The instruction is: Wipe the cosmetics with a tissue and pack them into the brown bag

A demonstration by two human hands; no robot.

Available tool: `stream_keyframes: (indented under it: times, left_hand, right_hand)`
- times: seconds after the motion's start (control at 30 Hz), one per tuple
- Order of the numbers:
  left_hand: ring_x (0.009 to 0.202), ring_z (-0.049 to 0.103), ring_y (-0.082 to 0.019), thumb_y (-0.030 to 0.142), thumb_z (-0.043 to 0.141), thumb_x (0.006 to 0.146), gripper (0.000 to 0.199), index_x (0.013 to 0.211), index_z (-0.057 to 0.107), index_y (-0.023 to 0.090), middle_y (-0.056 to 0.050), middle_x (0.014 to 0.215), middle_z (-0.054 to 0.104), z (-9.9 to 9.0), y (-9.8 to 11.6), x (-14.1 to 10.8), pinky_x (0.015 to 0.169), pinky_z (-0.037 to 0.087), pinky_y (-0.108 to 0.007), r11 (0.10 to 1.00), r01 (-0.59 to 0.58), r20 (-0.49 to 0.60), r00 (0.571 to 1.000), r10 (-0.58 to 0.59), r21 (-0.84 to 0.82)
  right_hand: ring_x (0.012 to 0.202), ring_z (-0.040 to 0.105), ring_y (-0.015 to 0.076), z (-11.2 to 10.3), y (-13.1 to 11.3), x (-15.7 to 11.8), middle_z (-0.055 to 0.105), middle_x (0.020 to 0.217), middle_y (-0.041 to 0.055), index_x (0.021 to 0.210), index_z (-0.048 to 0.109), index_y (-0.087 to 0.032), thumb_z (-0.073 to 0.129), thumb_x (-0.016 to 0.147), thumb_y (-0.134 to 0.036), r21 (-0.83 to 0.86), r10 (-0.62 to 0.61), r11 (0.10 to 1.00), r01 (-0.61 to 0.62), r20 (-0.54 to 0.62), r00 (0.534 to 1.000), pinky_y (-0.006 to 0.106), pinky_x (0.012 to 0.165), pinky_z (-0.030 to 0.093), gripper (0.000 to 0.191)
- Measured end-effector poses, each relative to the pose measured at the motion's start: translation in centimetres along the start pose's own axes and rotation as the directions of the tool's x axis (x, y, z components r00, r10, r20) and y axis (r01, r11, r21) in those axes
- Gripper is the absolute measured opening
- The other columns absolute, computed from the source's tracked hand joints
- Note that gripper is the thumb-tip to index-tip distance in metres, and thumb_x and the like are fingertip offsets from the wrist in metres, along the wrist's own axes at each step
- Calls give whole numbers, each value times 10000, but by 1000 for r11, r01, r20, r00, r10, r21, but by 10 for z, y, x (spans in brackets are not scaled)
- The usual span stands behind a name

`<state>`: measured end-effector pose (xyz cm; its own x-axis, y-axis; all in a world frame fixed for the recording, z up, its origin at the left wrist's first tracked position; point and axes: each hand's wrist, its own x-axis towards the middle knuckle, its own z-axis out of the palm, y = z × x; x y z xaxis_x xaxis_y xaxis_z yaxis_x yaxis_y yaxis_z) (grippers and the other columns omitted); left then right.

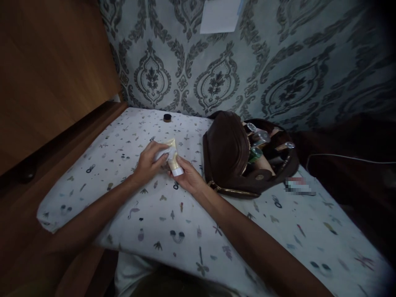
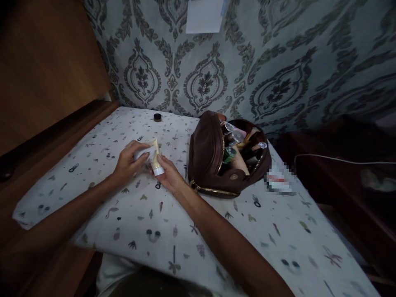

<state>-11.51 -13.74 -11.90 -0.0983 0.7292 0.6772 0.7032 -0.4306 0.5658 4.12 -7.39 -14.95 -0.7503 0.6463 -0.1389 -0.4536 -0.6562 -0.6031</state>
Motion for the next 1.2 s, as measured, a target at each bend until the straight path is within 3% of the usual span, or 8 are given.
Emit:
stream_keyframes:
  times: [0.1,0.17,0.37,0.47,0.63,0.8,0.93,1.2]
  left_hand:
    - [961,620,-211,261,613,942,163,1087,667,208,-41,990,650,-4,-3,3,846,501,-351,996,69,-92,994,-64,48]
    - [975,619,-215,268,611,940,156,1077,662,213,-41,1000,654,-5,-4,4,863,502,-359,995,88,-97,992,-83,47]
    - [931,617,-211,337,591,961,206,1100,666,205,-48,982,662,2,0,-2,854,498,-354,1000,9,103,995,-6,-29]
    - [894,613,-212,376,585,969,231,1102,672,209,-50,936,656,4,0,-3,818,493,-351,995,-43,202,978,60,-88]
    - [878,610,-216,426,581,969,271,1109,674,214,-52,900,646,3,-1,-3,802,490,-353,991,-56,251,964,85,-117]
    - [921,622,-216,398,575,970,249,1105,670,212,-62,976,674,5,1,-3,844,498,-354,996,-11,195,980,28,-89]
    - [954,627,-218,363,582,958,229,1106,662,208,-58,1009,676,5,2,-3,863,501,-350,998,38,143,989,-30,-53]
    - [952,632,-212,287,604,927,175,1074,656,208,-46,1023,680,3,-3,-1,872,509,-362,996,82,1,997,-82,-34]
  right_hand:
    - [709,670,132,-2,3,0,738,835,-14,942,706,-186,827,800,-301,-72,-6,997,6,-5,1000,254,647,570,219]
    - [742,677,141,-4,3,2,746,857,-12,956,712,-195,823,804,-309,-73,-26,997,26,0,1000,264,679,579,220]
    - [767,668,123,-7,0,11,747,860,-25,924,691,-212,677,915,-215,91,-88,992,91,-46,995,242,721,579,16]
    - [766,679,121,-7,-3,13,751,854,-7,952,675,-195,563,980,-196,165,-41,985,56,-94,995,232,707,596,115]
    - [762,697,155,-4,-6,10,759,855,12,1035,665,-184,573,981,-246,164,13,986,-4,-58,998,277,662,629,124]
    - [717,687,133,0,-5,7,736,808,-9,929,655,-188,656,929,-191,147,-11,989,20,-63,998,240,629,605,3]
    - [690,671,128,3,-5,4,731,801,-11,905,661,-183,642,937,-182,127,-12,992,21,-70,997,242,573,582,37]
    - [793,708,167,3,-3,0,754,926,-17,1069,656,-234,658,918,-200,48,-29,998,30,-4,1000,299,655,604,155]
